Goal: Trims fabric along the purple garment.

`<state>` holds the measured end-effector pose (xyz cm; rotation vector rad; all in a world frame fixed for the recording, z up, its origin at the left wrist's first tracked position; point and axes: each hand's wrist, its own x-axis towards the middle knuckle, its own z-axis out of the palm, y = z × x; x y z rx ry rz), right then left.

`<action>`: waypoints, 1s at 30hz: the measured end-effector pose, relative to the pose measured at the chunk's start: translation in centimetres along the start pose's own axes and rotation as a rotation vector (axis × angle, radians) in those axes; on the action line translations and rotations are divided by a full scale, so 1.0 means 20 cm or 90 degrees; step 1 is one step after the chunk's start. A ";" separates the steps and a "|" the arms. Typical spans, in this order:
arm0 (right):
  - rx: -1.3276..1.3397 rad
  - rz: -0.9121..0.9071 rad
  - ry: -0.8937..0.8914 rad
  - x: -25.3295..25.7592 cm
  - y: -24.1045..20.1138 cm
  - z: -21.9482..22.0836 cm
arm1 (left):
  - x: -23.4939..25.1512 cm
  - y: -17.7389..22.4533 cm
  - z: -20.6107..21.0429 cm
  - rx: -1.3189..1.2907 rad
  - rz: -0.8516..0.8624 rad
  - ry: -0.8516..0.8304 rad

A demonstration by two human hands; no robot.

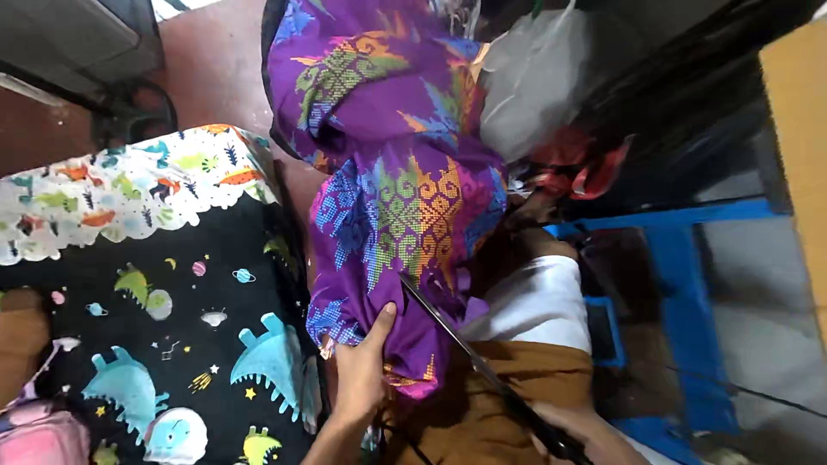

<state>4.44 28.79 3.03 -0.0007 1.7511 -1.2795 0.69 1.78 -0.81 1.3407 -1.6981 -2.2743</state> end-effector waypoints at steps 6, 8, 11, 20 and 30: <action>-0.100 -0.045 -0.087 0.15 -0.09 -0.24 | 0.04 0.04 -0.12 0.033 0.029 0.002; -0.134 -0.044 -0.110 0.20 -0.14 -0.29 | 0.06 0.05 -0.16 0.045 0.041 0.021; -0.126 -0.042 -0.161 0.25 -0.18 -0.34 | 0.07 0.06 -0.20 0.039 0.042 0.018; -0.167 0.030 -0.196 0.31 -0.29 -0.38 | 0.14 0.06 -0.27 -0.007 0.013 0.006; -0.262 -0.048 -0.240 0.40 -0.35 -0.52 | 0.19 0.07 -0.30 -0.034 0.009 0.033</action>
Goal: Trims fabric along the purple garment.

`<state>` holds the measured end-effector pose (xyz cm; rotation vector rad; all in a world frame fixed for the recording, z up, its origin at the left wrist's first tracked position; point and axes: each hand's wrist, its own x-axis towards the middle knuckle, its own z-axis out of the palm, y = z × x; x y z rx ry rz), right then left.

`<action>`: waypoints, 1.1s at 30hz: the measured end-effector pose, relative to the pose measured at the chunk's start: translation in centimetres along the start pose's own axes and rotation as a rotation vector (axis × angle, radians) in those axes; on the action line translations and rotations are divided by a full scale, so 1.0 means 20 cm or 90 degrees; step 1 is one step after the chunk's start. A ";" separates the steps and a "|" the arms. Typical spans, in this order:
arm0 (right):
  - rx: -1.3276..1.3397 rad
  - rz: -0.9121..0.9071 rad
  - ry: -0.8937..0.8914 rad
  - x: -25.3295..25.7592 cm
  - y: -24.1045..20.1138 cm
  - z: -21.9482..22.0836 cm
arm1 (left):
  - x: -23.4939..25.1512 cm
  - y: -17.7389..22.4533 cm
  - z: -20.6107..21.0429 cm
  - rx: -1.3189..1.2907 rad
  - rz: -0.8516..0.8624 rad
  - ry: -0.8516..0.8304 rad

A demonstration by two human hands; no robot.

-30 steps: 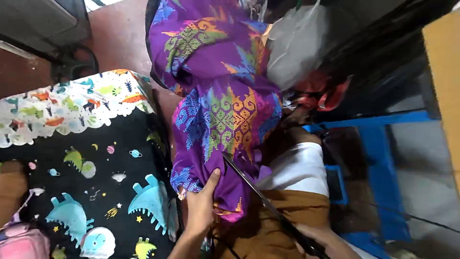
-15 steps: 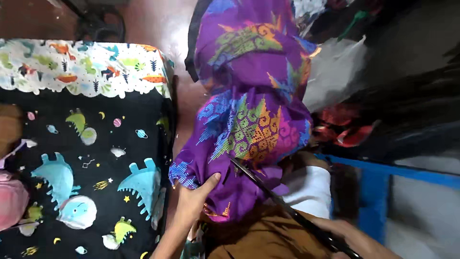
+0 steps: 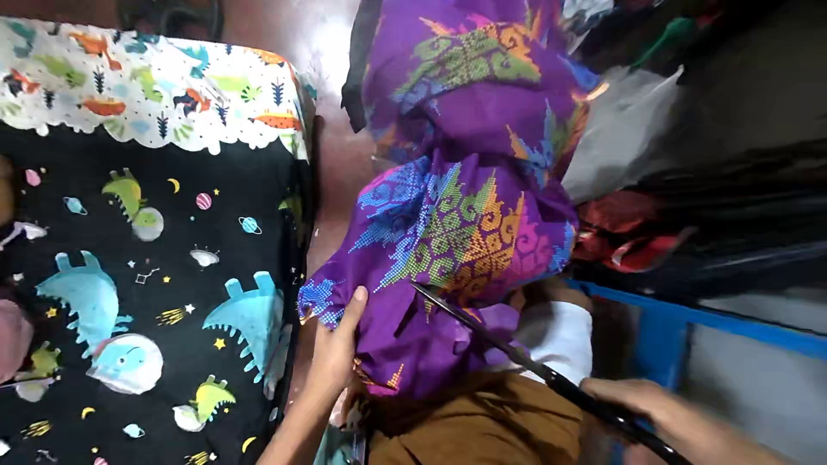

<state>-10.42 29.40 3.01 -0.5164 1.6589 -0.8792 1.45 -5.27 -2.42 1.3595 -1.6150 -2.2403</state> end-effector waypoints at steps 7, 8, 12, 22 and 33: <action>-0.054 0.129 -0.136 0.21 -0.13 -0.33 | 0.04 0.01 -0.04 -0.028 -0.005 -0.064; -0.064 0.143 -0.169 0.25 -0.16 -0.38 | 0.05 0.00 -0.04 -0.047 -0.002 -0.068; -0.103 0.089 -0.228 0.39 -0.20 -0.53 | 0.07 0.00 -0.05 -0.055 -0.002 -0.082; -0.210 0.058 -0.244 0.60 -0.29 -0.70 | 0.13 0.01 -0.12 -0.070 -0.040 -0.166; -0.278 -0.080 -0.230 0.66 -0.30 -0.78 | 0.17 0.01 -0.15 -0.067 -0.023 -0.215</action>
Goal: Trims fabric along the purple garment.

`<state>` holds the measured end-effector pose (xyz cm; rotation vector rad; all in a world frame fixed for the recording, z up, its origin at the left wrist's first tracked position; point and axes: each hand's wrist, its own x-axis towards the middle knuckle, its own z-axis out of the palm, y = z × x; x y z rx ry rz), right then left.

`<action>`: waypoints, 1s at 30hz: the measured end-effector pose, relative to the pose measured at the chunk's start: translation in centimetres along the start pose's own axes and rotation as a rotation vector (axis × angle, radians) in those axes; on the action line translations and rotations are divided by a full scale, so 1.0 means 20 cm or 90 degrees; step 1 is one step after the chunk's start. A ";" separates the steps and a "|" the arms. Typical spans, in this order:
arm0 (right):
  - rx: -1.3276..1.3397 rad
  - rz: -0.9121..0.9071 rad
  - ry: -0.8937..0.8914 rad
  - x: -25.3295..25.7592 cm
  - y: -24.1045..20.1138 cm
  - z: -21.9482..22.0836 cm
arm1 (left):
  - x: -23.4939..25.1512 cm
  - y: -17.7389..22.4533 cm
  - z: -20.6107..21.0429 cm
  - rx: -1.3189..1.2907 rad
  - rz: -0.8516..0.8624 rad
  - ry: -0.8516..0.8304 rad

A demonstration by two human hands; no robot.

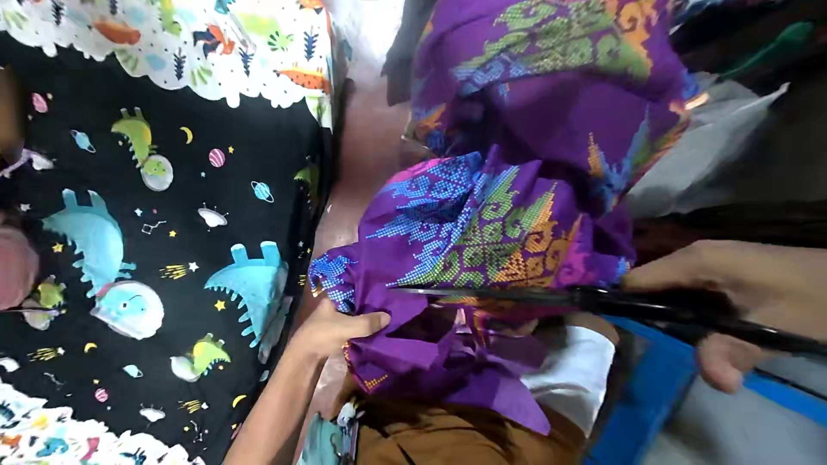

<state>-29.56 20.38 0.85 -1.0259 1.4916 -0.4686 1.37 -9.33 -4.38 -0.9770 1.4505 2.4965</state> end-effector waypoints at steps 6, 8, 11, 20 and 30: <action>-0.018 -0.023 0.012 0.02 -0.01 0.03 | -0.01 0.00 0.00 -0.007 0.008 -0.005; -0.030 -0.014 0.029 0.01 -0.01 0.05 | -0.02 0.00 0.01 0.010 0.012 0.002; -0.020 0.006 0.049 -0.03 -0.04 0.11 | -0.05 -0.01 0.03 0.029 0.021 0.022; 0.119 0.032 0.168 -0.10 -0.11 0.57 | -0.12 -0.02 0.10 0.012 0.063 0.086; 0.305 0.027 0.269 -0.16 -0.23 1.11 | -0.17 -0.06 0.12 0.100 0.110 0.079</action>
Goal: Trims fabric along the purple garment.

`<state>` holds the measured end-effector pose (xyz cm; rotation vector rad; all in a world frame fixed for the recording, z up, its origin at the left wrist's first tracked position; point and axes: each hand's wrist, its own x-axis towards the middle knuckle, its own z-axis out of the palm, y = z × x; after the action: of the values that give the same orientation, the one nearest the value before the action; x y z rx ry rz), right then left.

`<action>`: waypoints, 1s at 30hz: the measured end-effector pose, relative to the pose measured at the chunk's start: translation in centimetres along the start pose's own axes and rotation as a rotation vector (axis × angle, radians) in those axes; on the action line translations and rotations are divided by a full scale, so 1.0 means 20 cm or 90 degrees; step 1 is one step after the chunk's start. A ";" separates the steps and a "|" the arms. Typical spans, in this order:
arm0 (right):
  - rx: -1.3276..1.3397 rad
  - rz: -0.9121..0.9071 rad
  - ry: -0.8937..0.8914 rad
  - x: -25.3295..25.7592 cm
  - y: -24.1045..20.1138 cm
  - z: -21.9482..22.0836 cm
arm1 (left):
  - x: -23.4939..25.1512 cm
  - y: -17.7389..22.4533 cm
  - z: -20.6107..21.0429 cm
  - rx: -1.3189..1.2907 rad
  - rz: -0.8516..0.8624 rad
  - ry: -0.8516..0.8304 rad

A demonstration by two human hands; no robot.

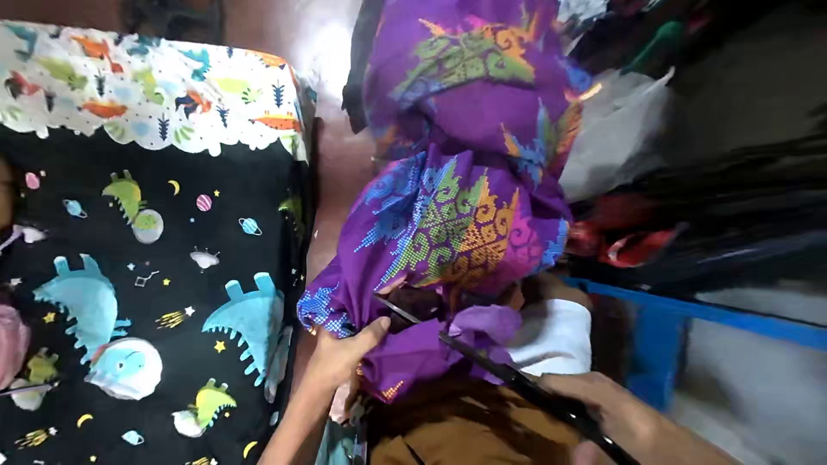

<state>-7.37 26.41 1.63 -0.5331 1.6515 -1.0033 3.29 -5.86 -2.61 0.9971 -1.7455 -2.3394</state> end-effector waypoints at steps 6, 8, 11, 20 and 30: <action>0.020 0.025 0.025 -0.06 0.02 0.10 | -0.01 -0.01 0.01 0.008 0.010 0.002; 0.023 0.038 0.023 -0.08 0.02 0.12 | -0.02 -0.01 0.02 0.031 -0.002 0.016; 0.045 0.065 0.023 -0.07 0.02 0.15 | -0.01 -0.01 0.02 0.056 -0.005 0.026; 0.086 0.045 0.025 -0.02 0.02 0.19 | 0.00 -0.02 0.02 0.055 0.005 0.030; 0.129 0.013 0.042 -0.05 0.08 0.25 | 0.00 -0.03 0.02 0.040 -0.005 0.046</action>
<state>-2.22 26.35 0.44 -0.3505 1.5873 -1.1697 3.29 -5.28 -3.06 1.0844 -1.8029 -2.2354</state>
